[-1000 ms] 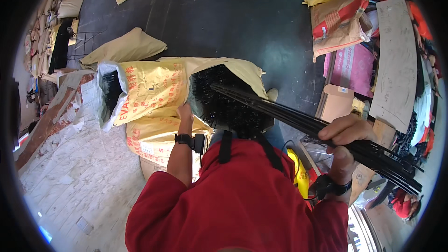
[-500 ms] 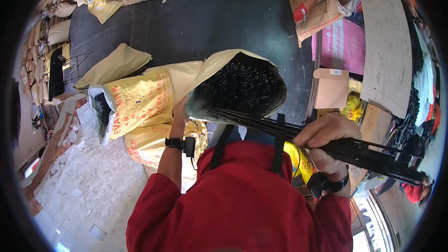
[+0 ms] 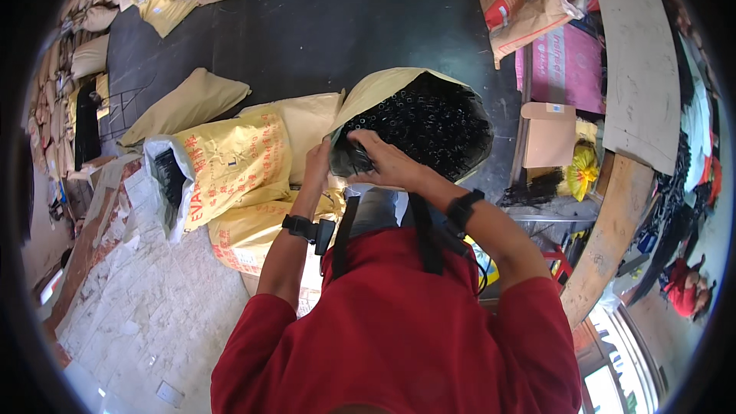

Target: Packing bundles of umbrella ribs into protective yellow and beige bags

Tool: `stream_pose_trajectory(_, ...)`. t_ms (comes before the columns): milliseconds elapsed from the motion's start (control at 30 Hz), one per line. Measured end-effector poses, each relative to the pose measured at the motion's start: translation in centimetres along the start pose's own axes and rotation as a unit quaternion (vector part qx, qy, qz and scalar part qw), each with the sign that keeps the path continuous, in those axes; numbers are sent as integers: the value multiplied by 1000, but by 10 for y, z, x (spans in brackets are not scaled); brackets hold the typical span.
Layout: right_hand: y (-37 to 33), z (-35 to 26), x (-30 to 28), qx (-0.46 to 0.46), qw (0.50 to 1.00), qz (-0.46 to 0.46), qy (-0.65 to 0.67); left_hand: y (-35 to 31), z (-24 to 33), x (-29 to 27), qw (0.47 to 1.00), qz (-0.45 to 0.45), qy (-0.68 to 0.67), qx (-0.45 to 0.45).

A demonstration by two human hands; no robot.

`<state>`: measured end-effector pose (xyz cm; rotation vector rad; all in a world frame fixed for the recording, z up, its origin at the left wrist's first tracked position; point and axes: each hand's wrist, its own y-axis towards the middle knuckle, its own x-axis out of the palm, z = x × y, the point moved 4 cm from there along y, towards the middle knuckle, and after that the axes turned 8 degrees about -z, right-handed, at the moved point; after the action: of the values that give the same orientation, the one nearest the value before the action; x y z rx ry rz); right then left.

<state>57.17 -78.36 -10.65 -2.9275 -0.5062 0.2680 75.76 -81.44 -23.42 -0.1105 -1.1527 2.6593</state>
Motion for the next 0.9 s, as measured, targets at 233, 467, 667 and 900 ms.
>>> stream_pose_trajectory(233,-51,58,-64,174,911,170,-332,-6,4,-23,997,32,63,4)
stream_pose_trajectory(467,-17,92,37,113,955,58,-270,3,21,-34,982,147,36,111)
stream_pose_trajectory(667,17,53,30,-14,945,18,-326,-1,31,-109,904,219,292,222)
stream_pose_trajectory(900,127,63,-94,-46,864,146,-479,-18,63,-62,766,177,530,320)
